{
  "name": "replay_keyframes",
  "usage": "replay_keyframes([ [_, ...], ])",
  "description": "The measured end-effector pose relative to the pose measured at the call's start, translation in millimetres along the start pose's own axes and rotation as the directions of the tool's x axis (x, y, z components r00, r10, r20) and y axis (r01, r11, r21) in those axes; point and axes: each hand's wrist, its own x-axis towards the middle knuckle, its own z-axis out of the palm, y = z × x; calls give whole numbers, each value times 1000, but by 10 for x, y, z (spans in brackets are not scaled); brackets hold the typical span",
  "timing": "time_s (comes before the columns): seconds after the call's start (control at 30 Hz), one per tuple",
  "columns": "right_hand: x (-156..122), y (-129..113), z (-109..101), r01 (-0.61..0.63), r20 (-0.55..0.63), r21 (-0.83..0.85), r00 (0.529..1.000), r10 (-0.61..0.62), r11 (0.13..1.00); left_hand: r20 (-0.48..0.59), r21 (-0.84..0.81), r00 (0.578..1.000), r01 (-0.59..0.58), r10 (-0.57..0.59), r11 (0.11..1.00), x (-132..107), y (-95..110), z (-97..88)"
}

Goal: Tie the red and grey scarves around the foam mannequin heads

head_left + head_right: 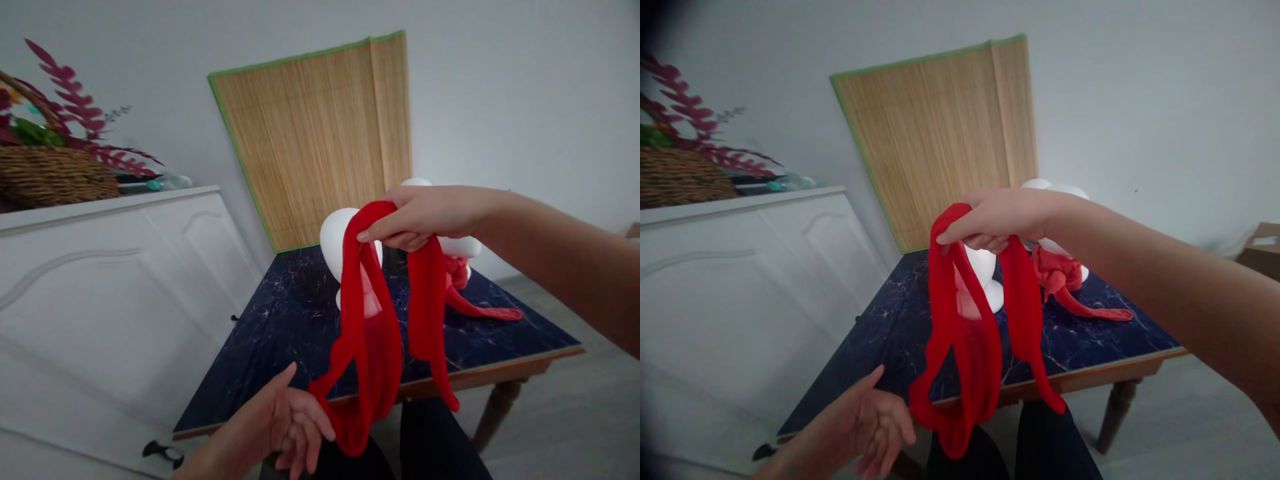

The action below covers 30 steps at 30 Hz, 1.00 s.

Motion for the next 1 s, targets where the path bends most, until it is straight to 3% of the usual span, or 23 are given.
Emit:
replay_keyframes([
  [0.07, 36, -13, 30, 46, -36, -59, 998, -48, 997, -29, 133, 969, -240, 245, 962, 15, 269, 94],
  [0.1, 52, -22, 52, 70, -46, -90, 996, -74, 993, -109, 182, 905, -389, 411, 903, 64, 400, 169],
  [0.17, 85, -53, 98, 107, -56, -164, 991, -118, 981, -248, 299, 679, -624, 691, 722, 233, 609, 366],
  [0.2, 101, -75, 116, 121, -53, -207, 989, -135, 971, -241, 316, 621, -677, 746, 665, 337, 681, 474],
  [0.23, 116, -99, 123, 135, -42, -254, 988, -151, 958, -208, 301, 620, -695, 756, 653, 440, 731, 576],
  [0.27, 129, -124, 114, 149, -23, -303, 986, -164, 941, -177, 275, 654, -685, 736, 675, 533, 765, 660],
  [0.33, 140, -158, 34, 157, 14, -412, 986, -166, 898, -115, 225, 771, -594, 626, 773, 658, 806, 748],
  [0.4, 123, -149, -140, 102, -10, -517, 992, -125, 850, -56, 241, 850, -498, 524, 833, 684, 851, 718],
  [0.47, 72, -81, -391, 1, -96, -575, 993, -69, 818, 14, 251, 882, -459, 471, 852, 632, 924, 599],
  [0.63, -151, 233, -1052, -138, -316, -441, 949, -10, 887, 116, 71, 855, -516, 506, 854, 386, 1196, 241],
  [0.73, -252, 341, -1281, -64, -455, -311, 886, -89, 948, -50, 165, 866, -483, 497, 860, 258, 1348, 58],
  [0.83, -276, 344, -1394, -2, -568, -274, 807, -160, 962, -245, 327, 906, -258, 345, 909, 158, 1481, -171],
  [0.9, -259, 332, -1456, -9, -628, -255, 762, -158, 967, -292, 396, 917, -143, 272, 907, 99, 1560, -360],
  [1.0, -222, 351, -1573, -10, -668, -211, 731, -137, 977, -300, 462, 896, -164, 328, 872, -6, 1645, -648],
])
